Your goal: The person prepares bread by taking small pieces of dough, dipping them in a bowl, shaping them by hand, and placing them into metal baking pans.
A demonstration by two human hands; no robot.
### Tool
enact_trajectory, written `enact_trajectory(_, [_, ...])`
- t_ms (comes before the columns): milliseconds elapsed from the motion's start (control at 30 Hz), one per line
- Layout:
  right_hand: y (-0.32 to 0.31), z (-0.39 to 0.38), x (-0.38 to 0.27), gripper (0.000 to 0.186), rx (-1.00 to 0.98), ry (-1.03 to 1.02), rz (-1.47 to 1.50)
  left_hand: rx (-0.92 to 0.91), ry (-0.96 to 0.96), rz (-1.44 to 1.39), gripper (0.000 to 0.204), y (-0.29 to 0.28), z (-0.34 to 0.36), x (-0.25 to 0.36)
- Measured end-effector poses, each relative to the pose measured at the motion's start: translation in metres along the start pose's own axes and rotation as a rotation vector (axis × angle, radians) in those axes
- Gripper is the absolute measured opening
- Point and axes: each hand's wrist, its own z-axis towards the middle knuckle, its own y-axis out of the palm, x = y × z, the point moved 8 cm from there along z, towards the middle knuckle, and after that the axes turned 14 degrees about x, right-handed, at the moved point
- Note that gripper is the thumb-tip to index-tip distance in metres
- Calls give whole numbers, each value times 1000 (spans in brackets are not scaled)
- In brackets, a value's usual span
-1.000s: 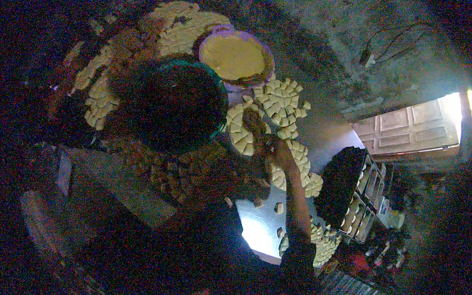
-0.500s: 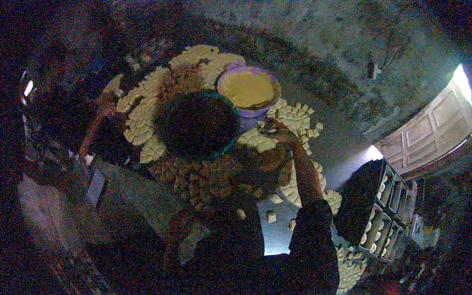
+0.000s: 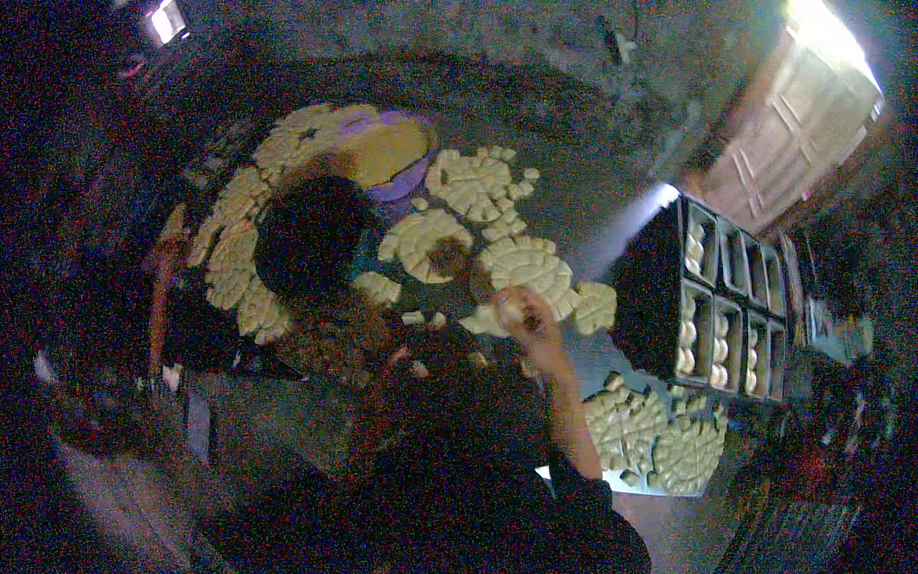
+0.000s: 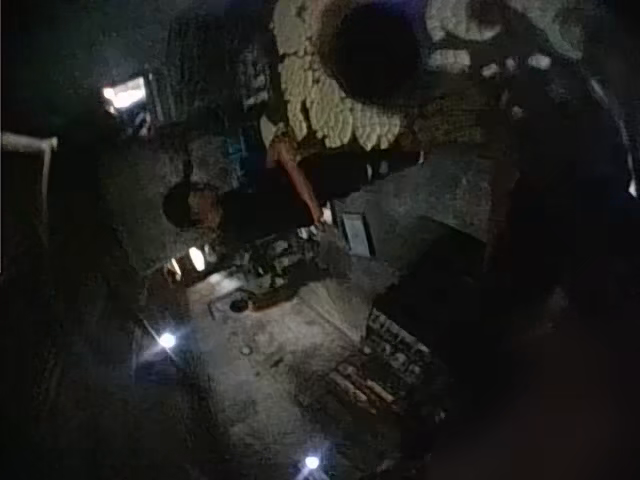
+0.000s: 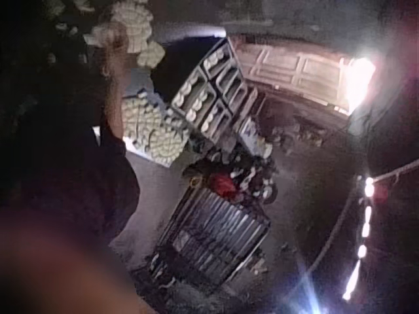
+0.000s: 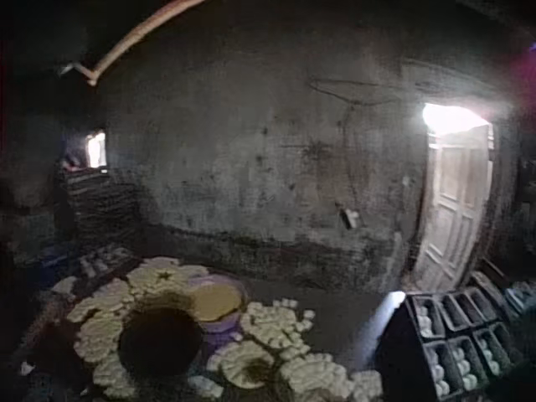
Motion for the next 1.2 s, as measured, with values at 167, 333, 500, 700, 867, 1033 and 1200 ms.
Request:
enact_trajectory(167, [11, -122, -11, 31, -107, -418, -466, -483, -51, 81, 54, 103, -20, 34])
enact_trajectory(333, [-95, -163, -29, 16, 461, -89, 278, -785, 131, 476, 26, 126, -67, -100])
enact_trajectory(500, [-149, -140, -27, 23, 312, 86, -341, -369, 209, 298, 30, 119, -54, -40])
enact_trajectory(700, [-213, -74, 85, 28, 442, 36, -892, -87, 696, 704, 40, 116, -37, -17])
enact_trajectory(867, [-215, -22, 89, 37, 735, 24, -1113, -285, 395, 556, 44, 102, -43, -22])
enact_trajectory(1033, [-176, -34, 88, 35, 854, -133, -761, -323, 264, 463, 41, 76, -40, -36])
enact_trajectory(1200, [-21, -128, 58, 23, 103, 135, -112, -296, -161, -4, 33, 74, -36, -47])
